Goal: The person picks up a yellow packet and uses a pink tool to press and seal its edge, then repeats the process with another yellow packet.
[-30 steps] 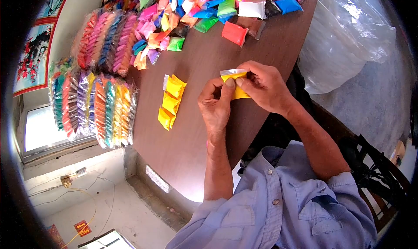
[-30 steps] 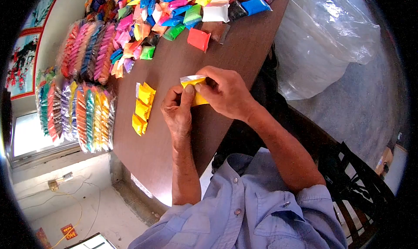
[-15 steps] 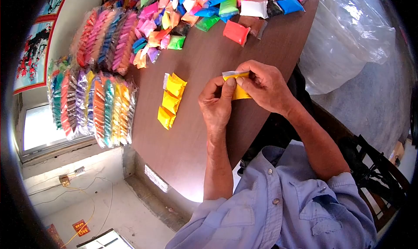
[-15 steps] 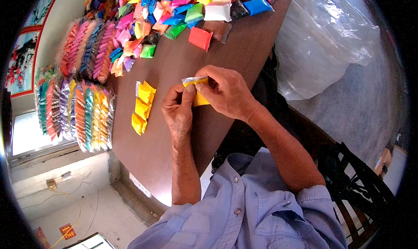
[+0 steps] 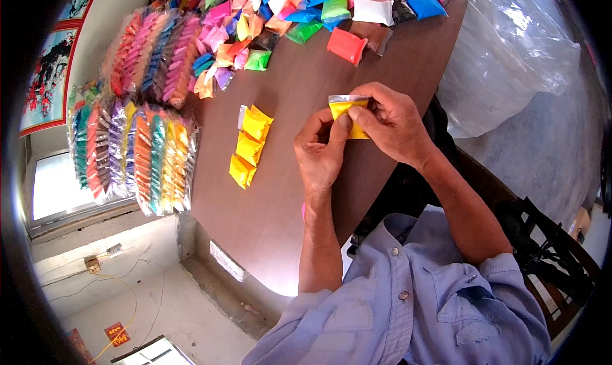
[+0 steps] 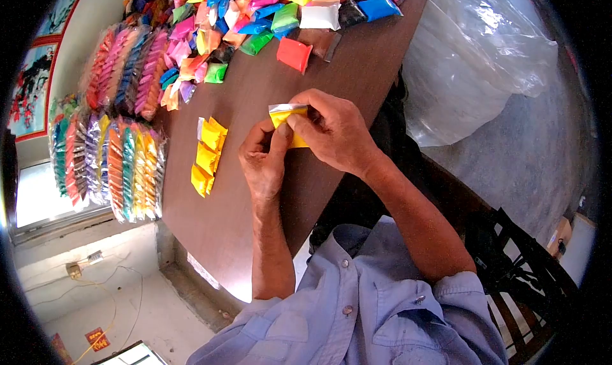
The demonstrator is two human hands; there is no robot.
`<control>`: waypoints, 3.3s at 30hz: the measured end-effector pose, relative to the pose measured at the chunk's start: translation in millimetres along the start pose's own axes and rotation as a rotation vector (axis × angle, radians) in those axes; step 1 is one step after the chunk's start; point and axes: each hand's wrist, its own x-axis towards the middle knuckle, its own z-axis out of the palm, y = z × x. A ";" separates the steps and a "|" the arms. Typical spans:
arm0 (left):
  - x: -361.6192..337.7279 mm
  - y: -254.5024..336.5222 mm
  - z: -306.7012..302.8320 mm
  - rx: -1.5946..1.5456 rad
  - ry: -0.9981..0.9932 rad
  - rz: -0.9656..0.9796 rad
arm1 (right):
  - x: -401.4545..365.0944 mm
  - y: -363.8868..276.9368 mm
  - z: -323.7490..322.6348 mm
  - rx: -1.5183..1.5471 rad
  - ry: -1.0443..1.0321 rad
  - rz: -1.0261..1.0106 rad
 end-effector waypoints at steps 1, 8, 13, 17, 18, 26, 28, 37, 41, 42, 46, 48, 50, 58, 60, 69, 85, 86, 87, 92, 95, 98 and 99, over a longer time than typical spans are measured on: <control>0.0 -2.7 -0.9 -0.001 0.000 0.000 | 0.0 -2.3 -0.9 0.004 -0.021 0.023; -1.2 -8.2 -3.8 -0.026 0.016 -0.014 | 0.6 -0.9 -0.9 -0.130 -0.055 -0.009; -1.3 4.9 2.2 -0.111 0.021 -0.070 | -1.6 8.1 1.1 0.123 0.011 0.036; -0.9 5.4 0.6 -0.081 -0.008 -0.047 | -0.6 8.8 1.7 0.125 0.029 0.032; -0.9 3.7 0.1 -0.033 -0.013 -0.034 | 0.1 10.7 2.6 0.085 0.031 0.024; -1.6 -5.9 -3.8 -0.026 -0.011 -0.020 | 0.1 4.4 1.5 -0.030 0.002 -0.009; -1.5 -4.9 -3.6 -0.050 -0.018 -0.014 | -0.1 2.2 0.2 -0.025 -0.002 -0.009; -1.2 7.9 0.9 -0.111 -0.022 -0.075 | -0.7 8.4 0.1 0.075 0.021 -0.007; -1.1 1.7 -2.4 -0.025 -0.036 -0.053 | -0.5 1.2 -1.9 0.045 -0.006 0.041; -1.1 -1.2 -3.4 0.034 -0.035 -0.040 | -0.4 4.0 -0.9 0.046 -0.013 0.034; -1.9 -5.5 -3.6 -0.011 -0.014 -0.023 | 0.4 8.4 0.1 -0.010 -0.024 -0.007; -1.5 -3.0 -3.7 0.004 -0.022 -0.018 | 0.5 10.2 1.5 0.011 -0.011 -0.029; -0.9 0.2 -2.0 0.001 -0.026 -0.022 | 0.1 12.5 2.6 0.032 0.001 -0.051; -0.1 5.2 1.4 -0.077 -0.050 -0.057 | -0.3 2.1 -0.9 0.058 0.012 0.010; -0.3 2.4 0.6 -0.008 -0.043 -0.035 | -0.3 -2.3 -1.6 0.023 0.006 0.027; 0.1 3.5 -2.6 0.005 -0.039 -0.035 | -0.2 -1.0 -1.8 -0.019 -0.019 0.040; -0.1 -5.7 -4.6 0.019 -0.022 -0.016 | 0.1 -4.0 -3.0 -0.096 -0.041 -0.007; -0.1 -6.1 -4.5 0.022 -0.022 -0.007 | 0.0 -1.9 -2.0 -0.096 -0.041 -0.007; -0.2 -6.4 -4.4 0.026 -0.022 0.003 | -0.2 2.0 -0.4 -0.048 -0.024 -0.017; -0.1 6.4 0.0 -0.046 -0.025 -0.035 | -0.2 4.9 -0.3 0.006 0.004 -0.031; 0.5 6.7 -1.4 -0.063 -0.027 -0.044 | 0.6 8.4 -0.2 0.057 -0.004 -0.058; -0.1 -0.3 -2.2 -0.084 -0.034 -0.030 | -0.3 -2.3 -2.8 -0.054 -0.068 -0.025; -0.4 -2.6 -2.2 -0.119 -0.031 -0.009 | -0.8 -3.1 -2.7 -0.061 -0.069 -0.008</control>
